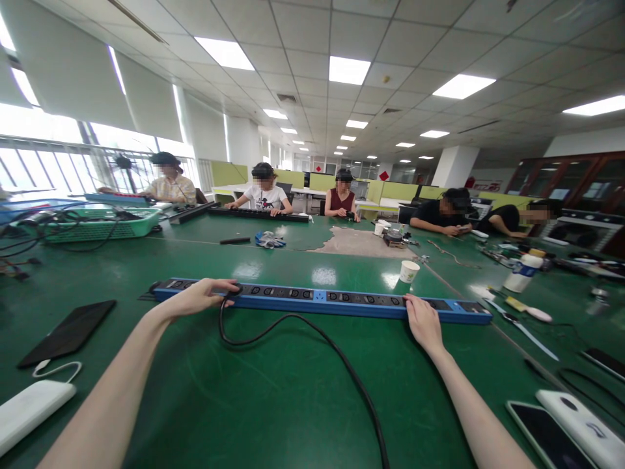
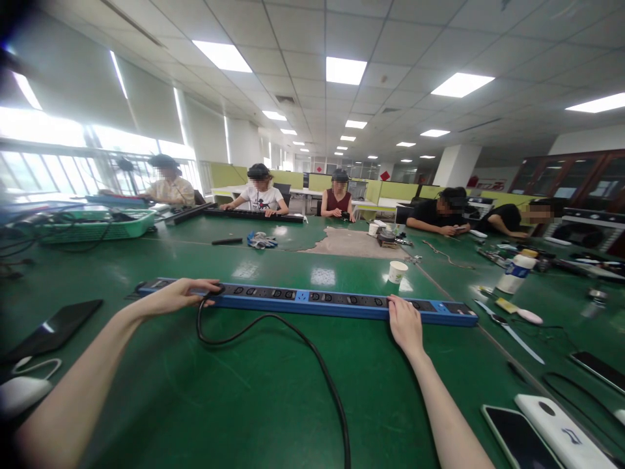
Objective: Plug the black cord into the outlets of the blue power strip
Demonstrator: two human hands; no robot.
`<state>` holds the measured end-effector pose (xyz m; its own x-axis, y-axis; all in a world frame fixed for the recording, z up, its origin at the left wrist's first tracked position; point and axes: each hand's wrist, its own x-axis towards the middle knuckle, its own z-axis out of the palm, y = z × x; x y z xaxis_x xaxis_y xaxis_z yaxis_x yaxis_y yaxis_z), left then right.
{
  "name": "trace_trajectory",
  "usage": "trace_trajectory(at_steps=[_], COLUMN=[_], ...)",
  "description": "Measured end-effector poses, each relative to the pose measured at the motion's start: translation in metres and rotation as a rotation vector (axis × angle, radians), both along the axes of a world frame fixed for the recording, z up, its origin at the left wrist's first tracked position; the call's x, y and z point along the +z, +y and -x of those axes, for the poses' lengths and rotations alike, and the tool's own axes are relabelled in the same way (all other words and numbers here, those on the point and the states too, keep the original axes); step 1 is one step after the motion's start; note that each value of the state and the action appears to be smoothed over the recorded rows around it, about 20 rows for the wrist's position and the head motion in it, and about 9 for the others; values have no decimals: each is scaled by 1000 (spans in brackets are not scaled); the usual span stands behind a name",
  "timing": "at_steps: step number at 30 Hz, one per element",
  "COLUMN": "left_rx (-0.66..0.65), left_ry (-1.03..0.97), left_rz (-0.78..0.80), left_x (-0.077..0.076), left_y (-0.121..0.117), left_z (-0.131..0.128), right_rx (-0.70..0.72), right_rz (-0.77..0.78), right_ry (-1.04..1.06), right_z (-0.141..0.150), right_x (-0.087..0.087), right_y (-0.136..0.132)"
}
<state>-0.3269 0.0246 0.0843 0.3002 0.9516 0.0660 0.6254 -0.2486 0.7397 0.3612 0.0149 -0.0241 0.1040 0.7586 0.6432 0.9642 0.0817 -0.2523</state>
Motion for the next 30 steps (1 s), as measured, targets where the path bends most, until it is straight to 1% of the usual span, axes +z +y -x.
trace_trajectory(at_steps=[3,6,10,13,16,19,22,25,30], left_rx=[27,55,148,265,433,557,622,691,734], left_ry=[161,271,384,399,424,475,502,501,455], left_rz=[-108,-195,-239,-342,-481,-508,-516,-537,-579], left_x=[-1,-2,-2,-3,-9,-19,-30,-38,-42], left_y=[3,8,12,15,17,17,15,13,12], left_z=[-4,-6,1,7,8,2,-8,-17,-27], right_rx=[3,4,7,6,7,6,4,-1,7], right_rz=[7,6,0,-1,1,0,3,5,7], right_ry=[-1,-1,-3,-1,4,8,7,4,13], right_z=[-1,-2,-3,-3,-3,-2,-1,0,0], right_x=[-1,-1,-2,-2,-2,-2,0,1,1], right_y=[1,2,2,2,2,1,1,0,-1])
